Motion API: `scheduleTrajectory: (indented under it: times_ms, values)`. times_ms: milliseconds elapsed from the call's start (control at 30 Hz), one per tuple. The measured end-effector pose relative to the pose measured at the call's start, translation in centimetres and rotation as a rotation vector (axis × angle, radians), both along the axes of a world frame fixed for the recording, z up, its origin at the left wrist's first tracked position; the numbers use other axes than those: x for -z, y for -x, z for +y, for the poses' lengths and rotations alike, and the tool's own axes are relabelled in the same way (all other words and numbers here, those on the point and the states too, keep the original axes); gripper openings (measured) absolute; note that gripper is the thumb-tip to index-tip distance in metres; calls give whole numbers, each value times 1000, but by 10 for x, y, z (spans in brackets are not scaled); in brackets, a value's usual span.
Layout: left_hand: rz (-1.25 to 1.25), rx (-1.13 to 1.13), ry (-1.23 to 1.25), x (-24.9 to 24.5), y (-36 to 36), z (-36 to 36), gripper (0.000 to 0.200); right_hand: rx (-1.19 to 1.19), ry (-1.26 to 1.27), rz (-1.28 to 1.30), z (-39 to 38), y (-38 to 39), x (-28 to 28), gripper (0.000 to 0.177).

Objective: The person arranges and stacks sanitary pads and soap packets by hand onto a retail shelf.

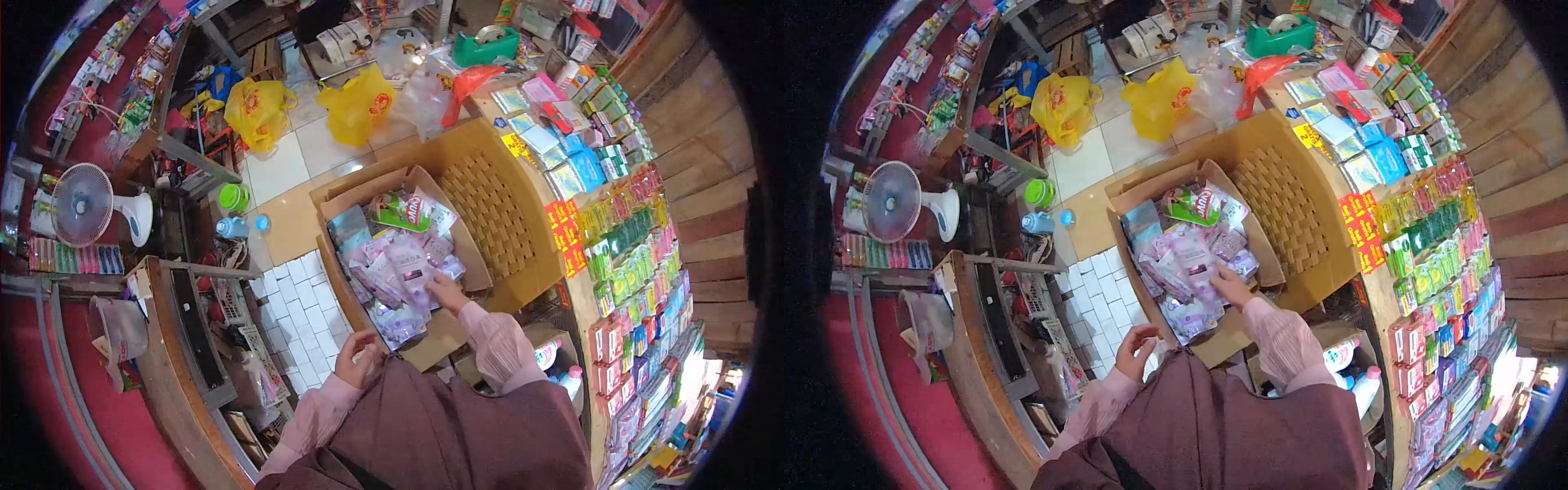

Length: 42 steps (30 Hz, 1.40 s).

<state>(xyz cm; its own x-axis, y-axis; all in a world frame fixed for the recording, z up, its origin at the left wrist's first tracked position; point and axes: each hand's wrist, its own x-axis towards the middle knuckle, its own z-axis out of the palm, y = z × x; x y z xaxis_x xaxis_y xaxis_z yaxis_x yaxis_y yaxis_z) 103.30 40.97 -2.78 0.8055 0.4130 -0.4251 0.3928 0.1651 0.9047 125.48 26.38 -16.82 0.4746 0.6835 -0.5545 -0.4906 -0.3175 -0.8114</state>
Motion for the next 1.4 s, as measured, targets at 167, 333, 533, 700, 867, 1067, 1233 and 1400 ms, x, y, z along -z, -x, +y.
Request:
scheduleTrajectory:
  times_ms: [167,333,533,700,867,1067,1233,1400]
  values:
    - [-23,-242,459,7,-15,-8,37,-125,-336,398,0,48,-72,28]
    - [-44,-259,537,10,-10,-7,42,-368,-241,395,13,73,-90,39]
    - [41,-423,519,12,9,7,52,12,-161,-3,22,28,-15,38]
    - [7,-495,535,9,28,13,51,33,174,-618,31,4,54,50]
    - [-74,-589,583,-3,44,4,41,-25,557,-896,53,25,20,53]
    - [-47,-590,467,-4,88,-4,38,15,76,-464,37,5,86,31]
    - [-152,-642,555,-12,131,-10,37,129,-280,42,48,4,7,14]
    - [-302,-615,523,-26,187,-26,38,-211,-336,419,97,89,-100,24]
